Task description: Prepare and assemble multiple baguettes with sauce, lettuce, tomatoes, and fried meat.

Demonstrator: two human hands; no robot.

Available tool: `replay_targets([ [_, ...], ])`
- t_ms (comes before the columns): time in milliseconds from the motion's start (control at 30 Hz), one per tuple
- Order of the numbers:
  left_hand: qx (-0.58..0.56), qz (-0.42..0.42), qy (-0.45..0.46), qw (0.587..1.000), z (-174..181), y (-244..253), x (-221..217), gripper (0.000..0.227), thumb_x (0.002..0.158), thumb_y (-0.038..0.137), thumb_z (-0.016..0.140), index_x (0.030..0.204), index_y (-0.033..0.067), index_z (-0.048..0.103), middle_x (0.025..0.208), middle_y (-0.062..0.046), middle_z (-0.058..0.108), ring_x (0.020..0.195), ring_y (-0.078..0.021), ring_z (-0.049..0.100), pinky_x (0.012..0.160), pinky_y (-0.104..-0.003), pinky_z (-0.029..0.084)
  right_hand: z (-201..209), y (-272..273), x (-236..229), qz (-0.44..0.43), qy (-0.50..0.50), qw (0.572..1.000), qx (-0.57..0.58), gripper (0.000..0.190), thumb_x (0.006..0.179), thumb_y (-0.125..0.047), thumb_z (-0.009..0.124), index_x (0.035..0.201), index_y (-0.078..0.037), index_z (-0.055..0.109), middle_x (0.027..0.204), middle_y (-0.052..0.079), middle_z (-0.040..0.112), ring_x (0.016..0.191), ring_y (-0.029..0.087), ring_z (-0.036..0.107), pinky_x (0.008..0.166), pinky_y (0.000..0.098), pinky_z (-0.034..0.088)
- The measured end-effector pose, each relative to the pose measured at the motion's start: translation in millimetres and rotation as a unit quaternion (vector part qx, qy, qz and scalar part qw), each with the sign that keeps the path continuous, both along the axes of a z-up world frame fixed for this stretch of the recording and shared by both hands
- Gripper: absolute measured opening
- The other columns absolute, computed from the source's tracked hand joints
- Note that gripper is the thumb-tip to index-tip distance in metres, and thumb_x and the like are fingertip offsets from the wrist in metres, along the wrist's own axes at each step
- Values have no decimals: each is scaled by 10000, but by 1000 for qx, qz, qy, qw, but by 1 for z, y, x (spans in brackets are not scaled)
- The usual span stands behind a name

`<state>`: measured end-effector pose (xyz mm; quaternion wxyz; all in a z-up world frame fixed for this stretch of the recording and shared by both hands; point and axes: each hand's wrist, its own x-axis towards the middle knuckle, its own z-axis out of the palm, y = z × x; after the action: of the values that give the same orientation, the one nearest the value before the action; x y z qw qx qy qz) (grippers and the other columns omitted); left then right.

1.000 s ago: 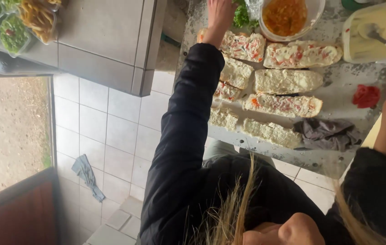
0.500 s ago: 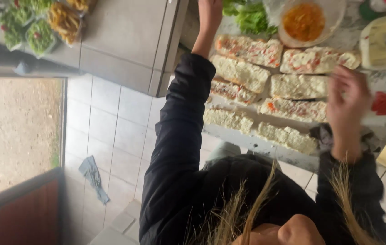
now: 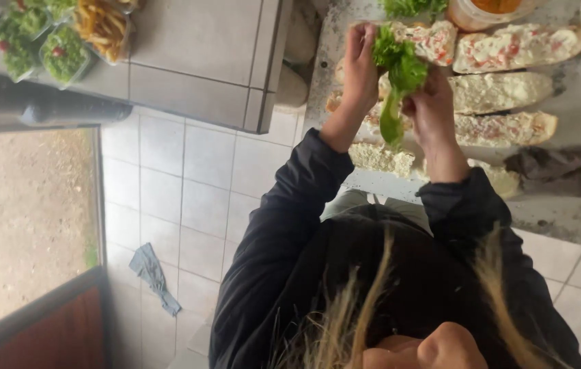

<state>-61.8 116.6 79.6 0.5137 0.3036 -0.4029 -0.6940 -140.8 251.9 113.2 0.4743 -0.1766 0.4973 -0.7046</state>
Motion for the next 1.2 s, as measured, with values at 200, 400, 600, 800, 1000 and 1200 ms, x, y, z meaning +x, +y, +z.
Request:
replay_targets([
  [200, 238, -126, 121, 955, 31, 107, -18, 167, 1083, 325, 506, 1102, 160, 484, 933, 10, 547, 773, -174, 641, 750, -433, 632, 36, 107, -14, -62, -47, 994, 78, 362, 974, 15, 663, 1334, -6, 631, 923, 40, 687, 708, 97, 627, 629, 245, 516],
  [400, 371, -361, 86, 851, 2, 180, -30, 551, 1104, 506, 338, 1461, 109, 475, 1323, -80, 653, 1171, -206, 664, 996, -323, 553, 51, 218, -90, -118, 80, 988, 62, 295, 1038, -11, 688, 1321, 33, 617, 1030, 72, 686, 800, 124, 664, 730, 278, 547],
  [600, -219, -270, -432, 832, -16, 154, 43, 266, 1032, 121, 668, 1288, 188, 691, 1271, -7, 740, 1151, -171, 741, 1025, -356, 624, -28, 291, -175, -172, 129, 970, 111, 208, 1106, -8, 648, 1296, 26, 573, 1074, 72, 642, 802, 144, 644, 703, 287, 555],
  [800, -468, -176, -587, 637, 4, 168, 75, 481, 703, 30, 732, 1164, 163, 759, 1252, -102, 657, 1131, -317, 522, 893, -458, 405, -136, 277, -231, -143, 530, 808, 214, 323, 1124, -162, 748, 1367, -70, 556, 1147, 110, 646, 886, 172, 684, 666, 328, 593],
  [1000, -449, -198, -626, 606, -4, 180, 85, 144, 876, 135, 752, 1010, 174, 714, 1215, -10, 659, 1223, -254, 545, 974, -448, 423, -82, 261, -225, 8, 630, 751, 198, 408, 1105, -70, 628, 1503, -43, 544, 1388, 223, 525, 1178, 230, 657, 794, 310, 598],
  [1200, -490, -135, -524, 684, 38, 217, 39, 80, 1018, 186, 713, 1031, 113, 681, 1104, -40, 696, 1144, -230, 591, 959, -417, 486, 33, 211, -132, 248, 381, 890, 17, 470, 999, -155, 734, 1413, -15, 564, 1323, 171, 633, 1064, 249, 651, 811, 310, 571],
])
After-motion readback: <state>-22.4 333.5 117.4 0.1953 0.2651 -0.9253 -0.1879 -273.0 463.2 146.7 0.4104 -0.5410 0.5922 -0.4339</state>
